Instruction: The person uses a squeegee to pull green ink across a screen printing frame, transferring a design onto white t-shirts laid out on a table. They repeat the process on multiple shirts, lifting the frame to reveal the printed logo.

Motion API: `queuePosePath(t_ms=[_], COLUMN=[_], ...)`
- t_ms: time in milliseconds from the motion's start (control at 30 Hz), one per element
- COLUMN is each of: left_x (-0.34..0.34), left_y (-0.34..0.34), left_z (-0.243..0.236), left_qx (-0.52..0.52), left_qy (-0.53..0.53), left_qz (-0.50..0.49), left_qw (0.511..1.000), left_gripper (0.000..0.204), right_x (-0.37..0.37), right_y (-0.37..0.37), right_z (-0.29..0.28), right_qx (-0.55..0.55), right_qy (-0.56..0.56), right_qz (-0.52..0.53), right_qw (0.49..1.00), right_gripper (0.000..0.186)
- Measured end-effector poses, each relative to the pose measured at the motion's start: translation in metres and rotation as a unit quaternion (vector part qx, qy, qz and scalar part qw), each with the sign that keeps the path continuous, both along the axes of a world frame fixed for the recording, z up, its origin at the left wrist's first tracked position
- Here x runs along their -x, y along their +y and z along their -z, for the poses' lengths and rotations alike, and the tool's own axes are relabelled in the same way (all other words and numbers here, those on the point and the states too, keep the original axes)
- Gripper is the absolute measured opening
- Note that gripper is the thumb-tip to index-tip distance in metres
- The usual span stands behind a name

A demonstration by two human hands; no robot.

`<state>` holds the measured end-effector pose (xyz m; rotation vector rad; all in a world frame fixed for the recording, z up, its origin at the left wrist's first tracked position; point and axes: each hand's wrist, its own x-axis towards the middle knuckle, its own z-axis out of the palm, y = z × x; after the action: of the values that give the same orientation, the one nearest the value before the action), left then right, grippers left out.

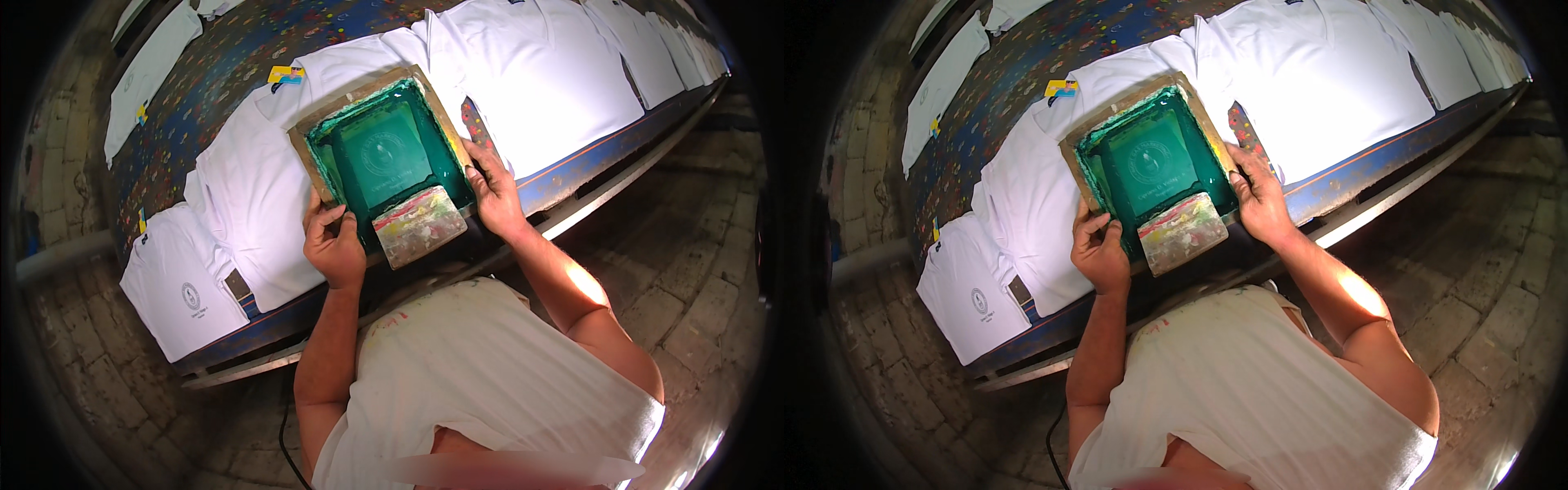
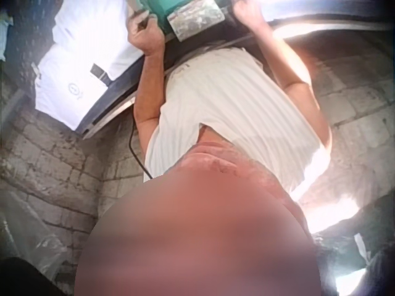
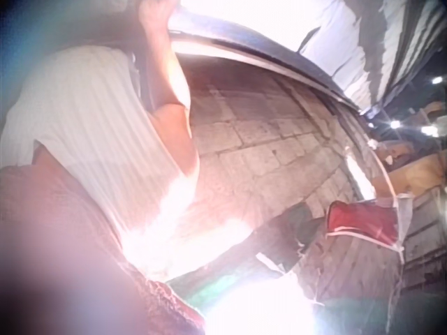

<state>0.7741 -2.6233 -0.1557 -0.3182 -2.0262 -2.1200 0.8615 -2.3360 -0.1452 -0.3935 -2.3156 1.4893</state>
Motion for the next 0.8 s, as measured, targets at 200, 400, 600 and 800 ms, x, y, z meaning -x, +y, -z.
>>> queuePosePath(t_ms=[200,400,600,800], left_x=[0.004,0.007,0.009,0.013], left_y=[-0.003,0.000,0.001,0.008], left_z=[0.005,0.006,0.006,-0.006], left_qx=[-0.016,-0.005,0.029,0.075], left_qy=[0.006,-0.017,-0.028,-0.039], left_qz=[0.015,0.000,-0.002,-0.013], left_qw=[1.000,1.000,0.999,0.996], left_gripper=[0.027,0.029,0.037,0.059], right_x=[0.001,0.007,-0.024,-0.037], right_y=[0.000,0.002,-0.005,-0.038], right_z=[0.000,-0.009,-0.051,-0.094], right_qx=[-0.032,0.086,-0.044,-0.380], right_qy=[0.018,-0.023,0.092,0.063], right_qz=[0.000,-0.009,-0.071,-0.262], right_qw=[0.999,0.996,0.992,0.885], right_gripper=[0.044,0.046,0.044,0.050])
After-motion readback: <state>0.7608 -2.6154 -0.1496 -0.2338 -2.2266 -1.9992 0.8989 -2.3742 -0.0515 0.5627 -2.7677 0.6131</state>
